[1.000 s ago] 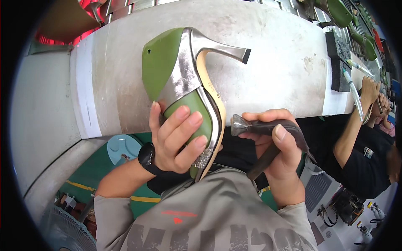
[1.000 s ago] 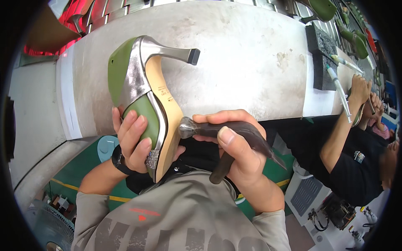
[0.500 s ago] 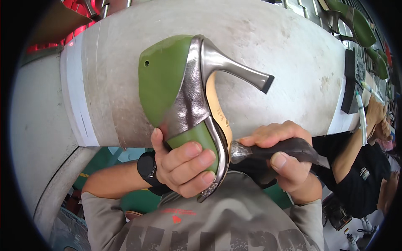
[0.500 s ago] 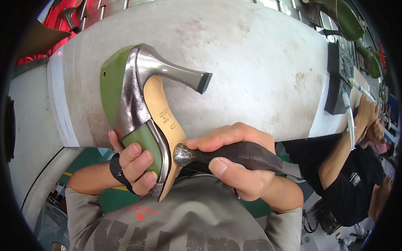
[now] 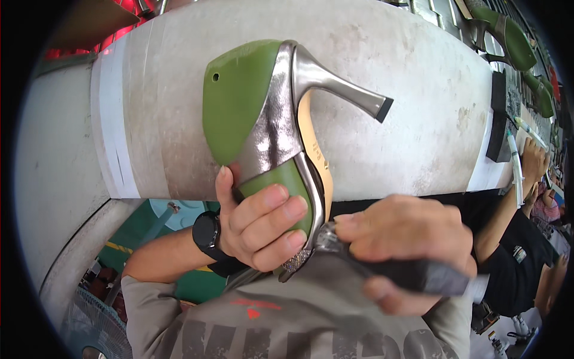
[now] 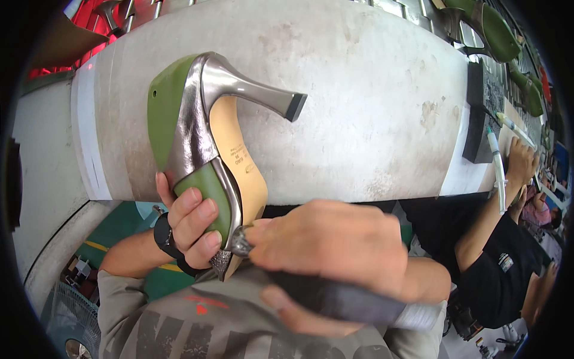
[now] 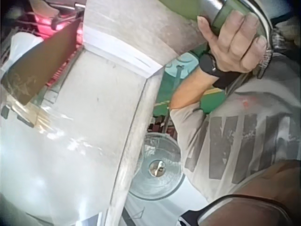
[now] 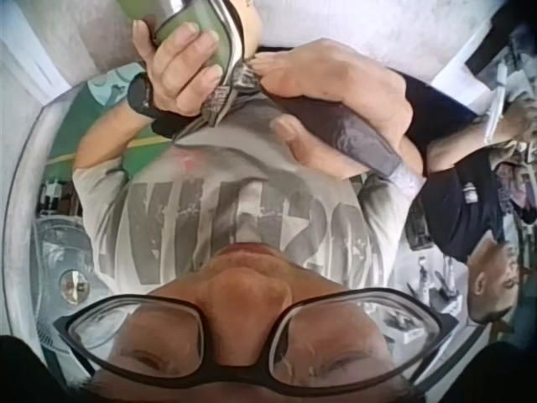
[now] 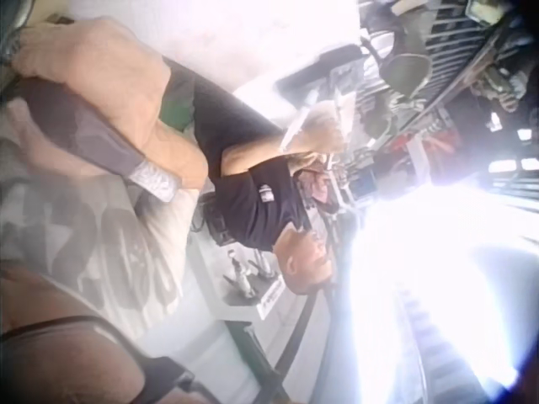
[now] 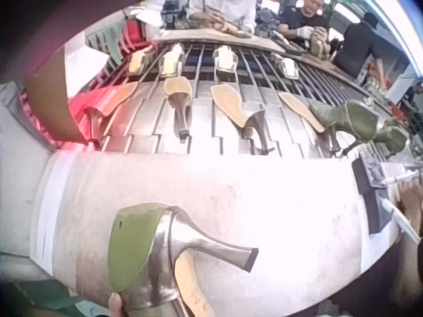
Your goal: The person attaches soles and heels to shoe uppers on lasts by aligning and pressing them by hand, then hammers around the edges of the soles with a hammer.
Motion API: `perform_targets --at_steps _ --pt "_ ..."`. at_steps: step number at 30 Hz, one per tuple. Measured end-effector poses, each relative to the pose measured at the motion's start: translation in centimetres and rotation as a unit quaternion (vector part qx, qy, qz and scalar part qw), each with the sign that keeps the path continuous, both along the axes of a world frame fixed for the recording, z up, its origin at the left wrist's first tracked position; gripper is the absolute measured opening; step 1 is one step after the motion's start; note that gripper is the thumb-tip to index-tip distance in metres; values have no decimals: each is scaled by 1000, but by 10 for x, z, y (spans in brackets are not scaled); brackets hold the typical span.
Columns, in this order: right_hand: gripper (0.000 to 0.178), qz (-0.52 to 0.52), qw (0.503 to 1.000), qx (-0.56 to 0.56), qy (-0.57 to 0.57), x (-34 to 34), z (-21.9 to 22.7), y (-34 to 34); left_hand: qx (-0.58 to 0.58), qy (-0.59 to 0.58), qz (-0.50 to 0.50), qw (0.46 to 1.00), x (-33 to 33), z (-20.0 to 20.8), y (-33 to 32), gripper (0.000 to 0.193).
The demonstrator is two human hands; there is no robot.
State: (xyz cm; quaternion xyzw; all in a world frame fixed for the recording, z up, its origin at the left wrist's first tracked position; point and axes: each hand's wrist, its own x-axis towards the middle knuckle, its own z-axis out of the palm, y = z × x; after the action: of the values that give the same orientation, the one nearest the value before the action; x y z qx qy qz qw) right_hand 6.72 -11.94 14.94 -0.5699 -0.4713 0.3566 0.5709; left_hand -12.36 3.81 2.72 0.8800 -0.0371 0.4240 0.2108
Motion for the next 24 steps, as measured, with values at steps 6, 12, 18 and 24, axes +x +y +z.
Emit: perform_targets --at_steps 6,12,18,24 --pt "27 -46 990 -41 126 -11 1 -13 20 80 -27 996 -10 17 11 45" --pt "39 -233 875 -197 375 -11 -19 -1 44 224 -15 973 9 57 46 50" --pt "27 -159 900 -229 335 9 -10 9 49 195 34 979 15 42 45 49" --pt "23 -103 931 -209 279 19 -12 17 36 210 32 977 18 44 43 46"
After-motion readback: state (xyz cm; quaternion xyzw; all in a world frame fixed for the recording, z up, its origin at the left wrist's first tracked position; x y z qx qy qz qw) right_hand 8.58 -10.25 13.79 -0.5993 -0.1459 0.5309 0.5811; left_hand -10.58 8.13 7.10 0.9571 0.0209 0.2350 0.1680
